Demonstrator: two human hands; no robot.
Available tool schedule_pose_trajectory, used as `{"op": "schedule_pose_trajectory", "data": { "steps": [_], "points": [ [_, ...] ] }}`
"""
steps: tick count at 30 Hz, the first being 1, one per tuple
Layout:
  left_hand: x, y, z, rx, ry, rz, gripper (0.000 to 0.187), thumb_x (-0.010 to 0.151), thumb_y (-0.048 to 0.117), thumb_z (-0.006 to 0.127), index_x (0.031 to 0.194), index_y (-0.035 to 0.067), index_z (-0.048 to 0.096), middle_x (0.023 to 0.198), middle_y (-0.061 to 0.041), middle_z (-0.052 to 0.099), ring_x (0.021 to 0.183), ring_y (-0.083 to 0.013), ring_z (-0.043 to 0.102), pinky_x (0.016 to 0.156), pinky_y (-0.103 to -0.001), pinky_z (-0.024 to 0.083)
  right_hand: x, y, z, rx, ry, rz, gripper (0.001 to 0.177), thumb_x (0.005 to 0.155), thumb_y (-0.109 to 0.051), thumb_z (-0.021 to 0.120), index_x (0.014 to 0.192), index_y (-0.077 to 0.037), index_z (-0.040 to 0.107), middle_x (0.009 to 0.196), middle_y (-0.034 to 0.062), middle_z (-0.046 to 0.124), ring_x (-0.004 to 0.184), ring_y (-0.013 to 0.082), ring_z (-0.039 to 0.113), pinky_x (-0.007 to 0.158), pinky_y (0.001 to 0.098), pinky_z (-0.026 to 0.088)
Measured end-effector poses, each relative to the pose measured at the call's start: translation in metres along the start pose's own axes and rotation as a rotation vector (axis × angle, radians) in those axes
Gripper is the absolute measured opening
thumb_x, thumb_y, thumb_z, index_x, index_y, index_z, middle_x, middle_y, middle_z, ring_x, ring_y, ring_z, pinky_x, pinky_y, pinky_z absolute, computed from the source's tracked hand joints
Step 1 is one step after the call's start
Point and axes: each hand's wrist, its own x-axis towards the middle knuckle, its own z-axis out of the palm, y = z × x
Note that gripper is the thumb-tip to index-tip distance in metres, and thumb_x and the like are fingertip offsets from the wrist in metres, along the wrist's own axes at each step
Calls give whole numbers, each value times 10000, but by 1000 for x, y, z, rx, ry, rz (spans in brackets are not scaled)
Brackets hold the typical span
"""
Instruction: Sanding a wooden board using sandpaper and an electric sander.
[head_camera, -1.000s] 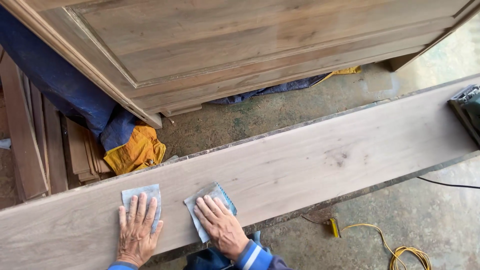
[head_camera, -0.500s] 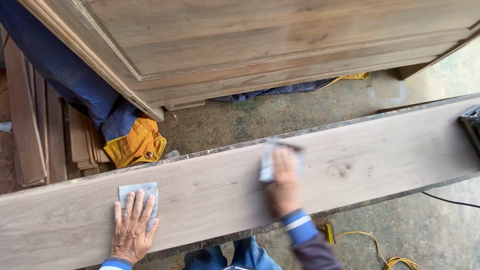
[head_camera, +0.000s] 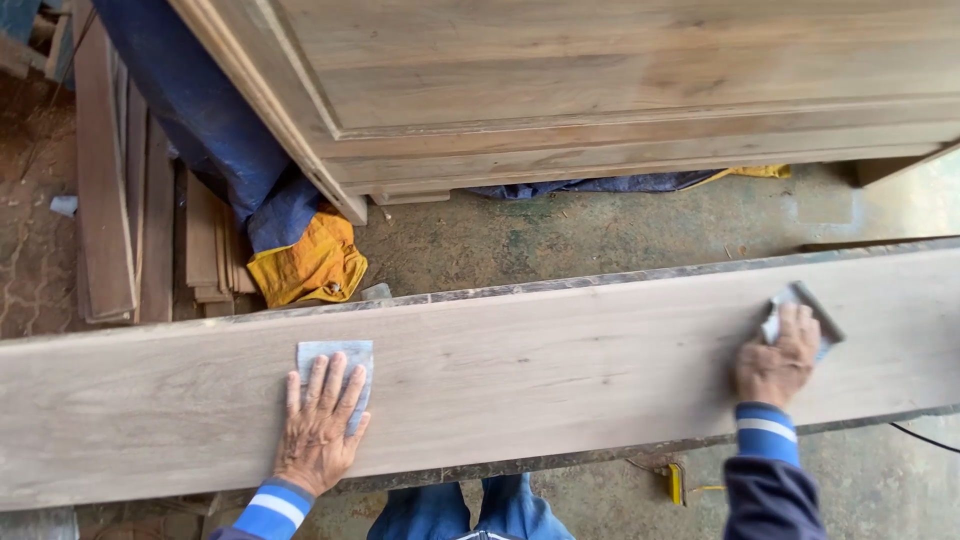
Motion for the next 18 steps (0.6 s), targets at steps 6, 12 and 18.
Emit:
{"op": "schedule_pose_trajectory", "data": {
  "steps": [6,12,18],
  "points": [
    [3,4,-7,6,-24,16,711,932,393,528,1566,152,316,1661,-150,210,1534,-360,167,1217,-616,95,-129,-361,-49,464,-406,-528,946,591,166,544,1517,19,419,1584,238,413,1509,397,305,1268,481,204],
    [-42,-78,-15,20,-103,69,712,955,433,490,1577,164,275,1671,-123,155,1533,-331,138,1215,-600,78,-126,-339,-60,516,-461,-498,821,700,131,560,1478,-126,514,1537,161,512,1457,342,439,1172,382,386],
    [-120,-202,-43,91,42,-173,714,953,457,428,1591,194,247,1701,-101,119,1561,-325,109,1235,-622,50,-68,-178,-42,107,-134,-191,333,1018,-22,588,1342,49,616,1415,261,612,1368,393,554,1240,440,438]
  ]
}}
